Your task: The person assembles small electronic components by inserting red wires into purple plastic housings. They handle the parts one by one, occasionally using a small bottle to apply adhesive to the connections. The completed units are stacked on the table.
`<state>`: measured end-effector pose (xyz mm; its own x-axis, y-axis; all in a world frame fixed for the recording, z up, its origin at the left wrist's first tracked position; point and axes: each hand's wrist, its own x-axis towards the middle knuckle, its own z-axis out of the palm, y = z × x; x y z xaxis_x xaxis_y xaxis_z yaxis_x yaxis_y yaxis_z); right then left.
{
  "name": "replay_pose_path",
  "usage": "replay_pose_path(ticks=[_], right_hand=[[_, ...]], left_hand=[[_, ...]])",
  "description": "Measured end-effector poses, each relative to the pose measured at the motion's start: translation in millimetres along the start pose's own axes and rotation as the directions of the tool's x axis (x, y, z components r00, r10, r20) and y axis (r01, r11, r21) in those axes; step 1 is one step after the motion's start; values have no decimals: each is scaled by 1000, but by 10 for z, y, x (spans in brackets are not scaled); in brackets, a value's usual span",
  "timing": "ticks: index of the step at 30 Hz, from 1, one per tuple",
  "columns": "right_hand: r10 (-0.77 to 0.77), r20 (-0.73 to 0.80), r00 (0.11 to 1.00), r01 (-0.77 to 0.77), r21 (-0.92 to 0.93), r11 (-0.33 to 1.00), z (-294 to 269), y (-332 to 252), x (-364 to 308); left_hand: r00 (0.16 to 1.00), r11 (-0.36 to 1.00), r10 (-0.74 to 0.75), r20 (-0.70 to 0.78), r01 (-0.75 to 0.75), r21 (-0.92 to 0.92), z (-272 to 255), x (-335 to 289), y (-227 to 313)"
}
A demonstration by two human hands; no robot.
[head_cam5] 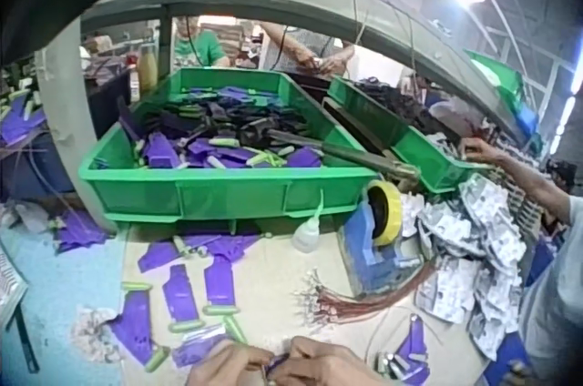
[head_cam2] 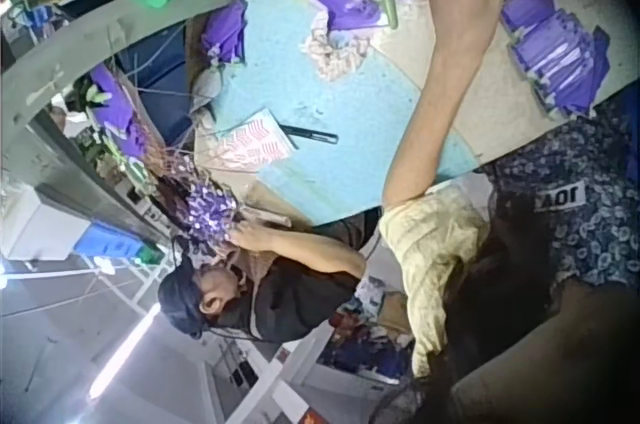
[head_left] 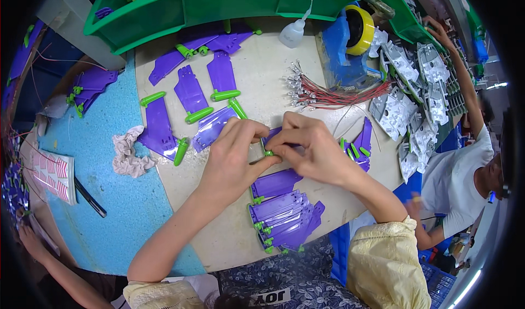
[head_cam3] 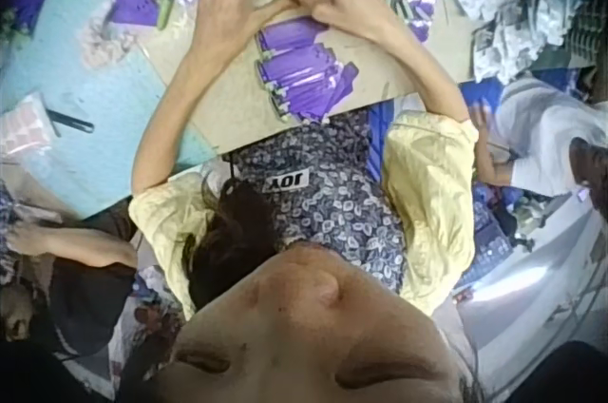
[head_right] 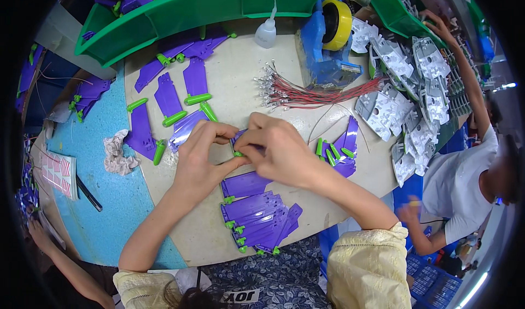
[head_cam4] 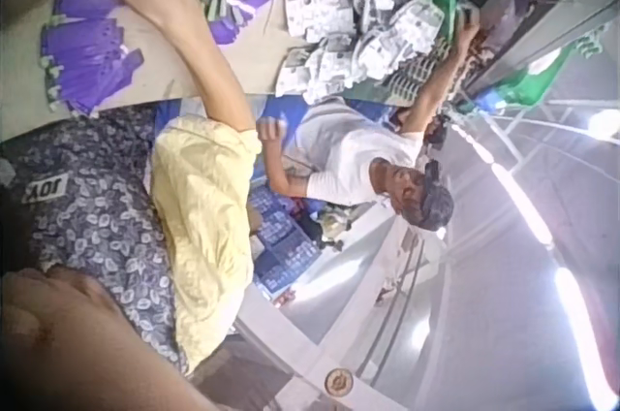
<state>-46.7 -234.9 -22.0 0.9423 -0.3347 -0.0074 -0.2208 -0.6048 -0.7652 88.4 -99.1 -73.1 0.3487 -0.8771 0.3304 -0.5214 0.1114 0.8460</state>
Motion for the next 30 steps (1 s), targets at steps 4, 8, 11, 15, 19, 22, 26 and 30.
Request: replay_pose_path(ticks=[4,8,11,15,19,22,26,30], right_hand=[[85,129,988,-95,74,993,-121,5,57],[202,-175,964,-212,-37,977,-51,144,81],[271,-229,935,-286,-34,958,-23,-3,73],[248,-268,931,-269,-46,962,-22,145,64],[-214,-364,907,80,-350,933,-128,77,31],[-359,-655,664,78,-417,906,-478,147,-15],[415,-590,693,-485,45,874,-1287,263,-37],[650,-419,634,-95,791,604,-1388,458,-104]], left_hand=[[1000,994,22,10,-23,106,-29,6,29],[999,980,28,35,-34,198,-71,25,69],[983,929,184,24,-182,321,-51,27,65],[948,903,284,140,-314,293,-101,81,-11],[915,896,310,260,-372,244,-124,222,0],[923,894,304,236,-362,263,-127,261,44],[937,923,282,208,-324,207,-102,223,7],[930,926,292,226,-333,176,-75,272,49]])
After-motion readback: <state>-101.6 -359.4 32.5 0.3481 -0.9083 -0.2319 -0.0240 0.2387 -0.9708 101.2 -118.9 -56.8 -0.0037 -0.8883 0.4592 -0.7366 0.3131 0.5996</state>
